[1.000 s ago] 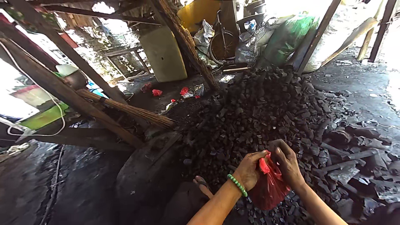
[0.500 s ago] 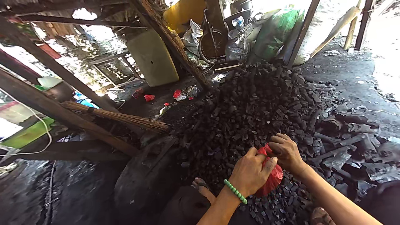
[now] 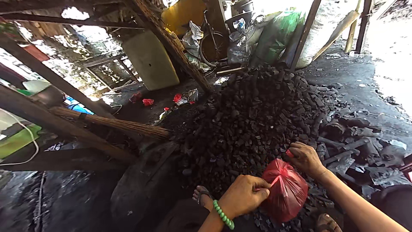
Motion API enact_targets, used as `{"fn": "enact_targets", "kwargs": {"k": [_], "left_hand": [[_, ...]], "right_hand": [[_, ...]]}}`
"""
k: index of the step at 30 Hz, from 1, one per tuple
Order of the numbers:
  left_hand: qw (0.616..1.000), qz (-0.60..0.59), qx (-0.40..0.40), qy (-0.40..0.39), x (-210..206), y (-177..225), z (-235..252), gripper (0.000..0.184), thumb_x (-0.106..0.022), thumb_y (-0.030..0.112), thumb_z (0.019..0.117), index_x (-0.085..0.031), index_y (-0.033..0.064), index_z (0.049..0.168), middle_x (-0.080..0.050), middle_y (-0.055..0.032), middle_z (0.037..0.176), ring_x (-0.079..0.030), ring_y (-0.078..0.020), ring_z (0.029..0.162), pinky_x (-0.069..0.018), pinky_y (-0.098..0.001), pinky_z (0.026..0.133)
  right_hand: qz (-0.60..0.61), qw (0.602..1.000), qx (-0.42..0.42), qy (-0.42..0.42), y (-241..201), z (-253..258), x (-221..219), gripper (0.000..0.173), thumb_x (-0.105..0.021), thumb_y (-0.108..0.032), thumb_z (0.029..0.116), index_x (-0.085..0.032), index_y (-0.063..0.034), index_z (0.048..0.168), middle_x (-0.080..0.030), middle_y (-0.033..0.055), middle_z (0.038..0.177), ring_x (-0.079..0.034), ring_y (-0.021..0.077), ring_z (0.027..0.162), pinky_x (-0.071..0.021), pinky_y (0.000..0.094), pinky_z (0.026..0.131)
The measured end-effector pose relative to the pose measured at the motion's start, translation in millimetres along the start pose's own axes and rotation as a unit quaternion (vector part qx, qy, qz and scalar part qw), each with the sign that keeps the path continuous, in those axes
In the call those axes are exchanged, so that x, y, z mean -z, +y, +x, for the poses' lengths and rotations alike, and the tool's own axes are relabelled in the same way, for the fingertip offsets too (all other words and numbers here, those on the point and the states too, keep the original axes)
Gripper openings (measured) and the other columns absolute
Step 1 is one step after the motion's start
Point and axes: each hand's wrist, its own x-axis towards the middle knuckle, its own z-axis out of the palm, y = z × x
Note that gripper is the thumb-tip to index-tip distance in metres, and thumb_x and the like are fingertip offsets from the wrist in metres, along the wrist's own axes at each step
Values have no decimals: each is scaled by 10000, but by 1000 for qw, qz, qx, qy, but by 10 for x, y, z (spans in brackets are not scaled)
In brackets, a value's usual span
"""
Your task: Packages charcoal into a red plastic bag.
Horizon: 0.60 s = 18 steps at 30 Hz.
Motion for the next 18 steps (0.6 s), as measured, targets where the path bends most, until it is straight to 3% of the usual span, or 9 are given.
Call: {"fn": "enact_targets", "kwargs": {"k": [2, 4, 6, 8, 10, 11, 13, 15, 18], "left_hand": [[995, 39, 92, 10, 114, -96, 59, 292, -562, 201, 1047, -716, 0, 1191, -711, -164, 1136, -663, -237, 1052, -494, -417, 969], [978, 98, 185, 24, 209, -185, 143, 320, -540, 240, 1064, -698, -1, 1205, -690, -206, 1165, -645, -326, 1116, -466, -516, 1010], [964, 125, 227, 64, 227, -234, 208, 321, -519, 243, 1071, -691, 11, 1211, -687, -214, 1171, -640, -362, 1138, -458, -553, 1014], [971, 71, 201, 107, 199, -217, 238, 293, -559, 216, 1055, -711, -7, 1170, -705, -201, 1123, -663, -328, 1070, -488, -513, 978], [982, -38, 138, 121, 113, -187, 267, 243, -608, 177, 1026, -719, -28, 1097, -699, -129, 970, -632, -182, 848, -515, -364, 827], [982, -96, 113, 119, 51, -182, 290, 207, -615, 157, 1017, -713, -22, 1052, -655, -56, 859, -563, -89, 728, -484, -271, 720], [975, -189, 84, 88, -31, -145, 305, 185, -583, 118, 1030, -702, -19, 1062, -622, 24, 770, -502, 4, 630, -436, -185, 619], [972, -225, 58, 38, -32, -105, 286, 226, -529, 114, 1055, -674, -25, 1158, -617, 24, 816, -494, 17, 628, -438, -163, 602], [981, -192, 30, 15, -28, -79, 279, 245, -528, 169, 1064, -665, -15, 1149, -610, 28, 809, -458, 27, 569, -409, -149, 548]], "right_hand": [[4, 1000, -9, 3, -75, -74, -49, 207, -653, -144, 777, -610, -9, 625, -610, 124, 659, -660, 321, 659, -529, 472, 572], [19, 1000, -14, 9, -256, -174, -43, 253, -636, -176, 802, -611, -1, 621, -637, 144, 682, -685, 338, 692, -557, 497, 613], [49, 999, -7, 20, -540, -324, -49, 309, -610, -230, 855, -628, -18, 631, -642, 137, 690, -681, 311, 690, -566, 463, 617], [91, 995, 7, 43, -872, -468, -92, 345, -592, -266, 905, -625, -44, 643, -619, 119, 665, -650, 267, 659, -548, 389, 603], [142, 987, 27, 63, -1147, -503, -145, 338, -608, -270, 952, -623, -71, 680, -632, 99, 695, -645, 221, 704, -546, 311, 667], [161, 984, 39, 67, -1261, -458, -148, 336, -608, -282, 982, -607, -88, 708, -645, 88, 734, -646, 202, 754, -541, 278, 724], [168, 982, 53, 72, -1389, -287, -92, 332, -597, -309, 1020, -599, -101, 761, -661, 81, 800, -652, 188, 819, -543, 264, 791], [176, 980, 17, 94, -1317, -66, -30, 345, -587, -300, 1005, -642, -75, 749, -648, 79, 758, -639, 165, 755, -537, 264, 703], [263, 953, -137, 67, -1054, 64, -20, 448, -534, -344, 1025, -648, -62, 696, -549, -24, 668, -545, 11, 630, -472, 163, 602]]}}
